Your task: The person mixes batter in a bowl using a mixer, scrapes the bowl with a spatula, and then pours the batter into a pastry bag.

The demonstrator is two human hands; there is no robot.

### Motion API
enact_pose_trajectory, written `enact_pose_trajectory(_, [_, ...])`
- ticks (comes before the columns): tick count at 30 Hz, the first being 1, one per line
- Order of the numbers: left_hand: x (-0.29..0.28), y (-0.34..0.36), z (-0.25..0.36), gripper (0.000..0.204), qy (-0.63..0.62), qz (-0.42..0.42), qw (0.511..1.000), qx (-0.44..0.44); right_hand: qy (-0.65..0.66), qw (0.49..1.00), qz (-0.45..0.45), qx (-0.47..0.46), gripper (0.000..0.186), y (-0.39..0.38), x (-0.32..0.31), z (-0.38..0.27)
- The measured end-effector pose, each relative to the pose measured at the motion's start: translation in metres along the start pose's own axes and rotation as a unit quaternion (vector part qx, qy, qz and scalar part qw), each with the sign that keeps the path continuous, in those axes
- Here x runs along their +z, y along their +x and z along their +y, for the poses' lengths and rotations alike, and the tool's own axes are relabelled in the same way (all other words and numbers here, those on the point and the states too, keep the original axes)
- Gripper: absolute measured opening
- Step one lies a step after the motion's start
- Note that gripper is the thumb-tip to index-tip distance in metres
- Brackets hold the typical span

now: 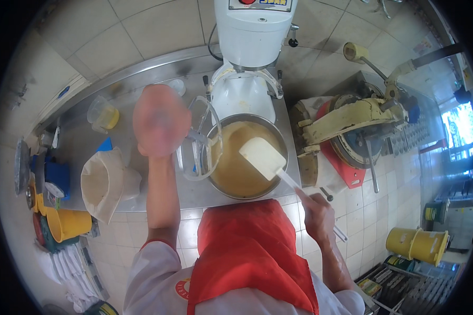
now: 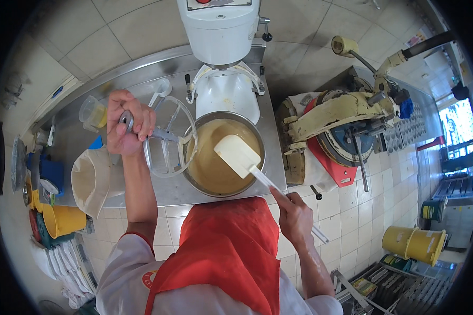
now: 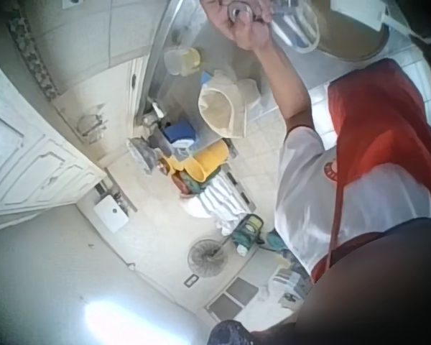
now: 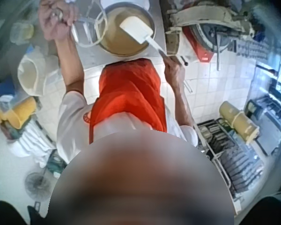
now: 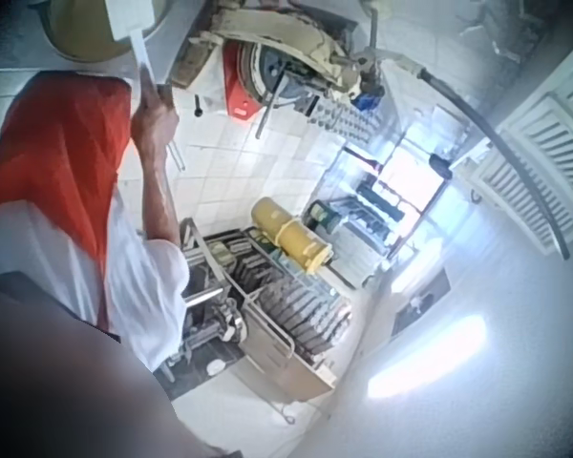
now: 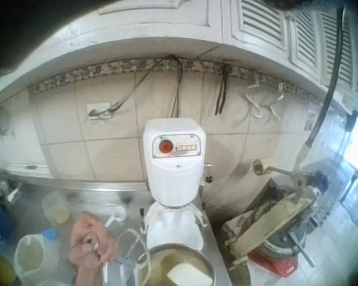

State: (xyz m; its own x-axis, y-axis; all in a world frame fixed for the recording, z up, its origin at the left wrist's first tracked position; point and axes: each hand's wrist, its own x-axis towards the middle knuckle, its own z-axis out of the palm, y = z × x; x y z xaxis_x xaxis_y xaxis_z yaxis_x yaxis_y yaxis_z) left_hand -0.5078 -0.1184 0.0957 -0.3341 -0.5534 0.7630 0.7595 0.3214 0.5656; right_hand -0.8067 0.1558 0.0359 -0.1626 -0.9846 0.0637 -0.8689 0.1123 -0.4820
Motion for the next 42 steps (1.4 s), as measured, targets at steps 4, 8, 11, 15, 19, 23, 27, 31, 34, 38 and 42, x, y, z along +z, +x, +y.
enact_pose_trajectory(4, [0.019, -0.001, -0.01, 0.053, 0.033, 0.021, 0.998, -0.053, -0.001, 0.998, 0.061, 0.009, 0.044, -0.001, 0.003, -0.012])
enact_pose_trajectory(8, [0.042, -0.001, -0.026, 0.052, 0.023, 0.008, 0.996, -0.086, -0.031, 0.991, 0.116, -0.066, 0.051, 0.017, 0.007, -0.021])
enact_pose_trajectory(11, [0.038, 0.0, -0.027, 0.051, 0.04, 0.013, 0.997, -0.071, -0.067, 0.994, 0.085, -0.024, 0.048, 0.02, 0.01, -0.013])
enact_pose_trajectory(15, [0.022, 0.0, -0.014, 0.048, 0.052, 0.064, 0.996, -0.039, -0.053, 0.995, 0.082, -0.013, 0.05, 0.0, -0.001, -0.006])
enact_pose_trajectory(19, [0.026, 0.002, -0.016, 0.043, 0.104, 0.13, 0.985, -0.038, 0.009, 0.984, 0.146, -0.098, 0.056, -0.011, 0.025, -0.013])
enact_pose_trajectory(23, [0.034, 0.003, -0.021, 0.034, 0.117, 0.288, 0.95, -0.021, 0.062, 0.981, 0.16, -0.092, 0.06, -0.01, 0.047, -0.023])
enact_pose_trajectory(27, [0.028, -0.001, -0.018, 0.034, 0.082, 0.293, 0.952, -0.027, 0.02, 0.99, 0.117, -0.08, 0.056, 0.0, 0.046, -0.017])
enact_pose_trajectory(31, [0.015, -0.012, -0.013, 0.032, 0.024, 0.273, 0.961, -0.033, -0.026, 0.995, 0.086, -0.038, 0.05, 0.006, 0.037, -0.003])
enact_pose_trajectory(34, [0.001, -0.02, -0.009, 0.024, 0.068, 0.481, 0.871, -0.073, 0.011, 0.998, 0.054, 0.005, 0.049, -0.001, 0.029, -0.005])
enact_pose_trajectory(38, [-0.023, -0.038, -0.014, 0.012, -0.086, 0.588, 0.801, -0.07, 0.179, 0.982, 0.045, 0.037, 0.044, -0.018, 0.034, 0.009])
enact_pose_trajectory(42, [-0.03, -0.055, -0.022, 0.011, -0.043, 0.585, 0.81, -0.006, 0.425, 0.881, -0.069, 0.195, 0.048, -0.025, 0.009, -0.006])
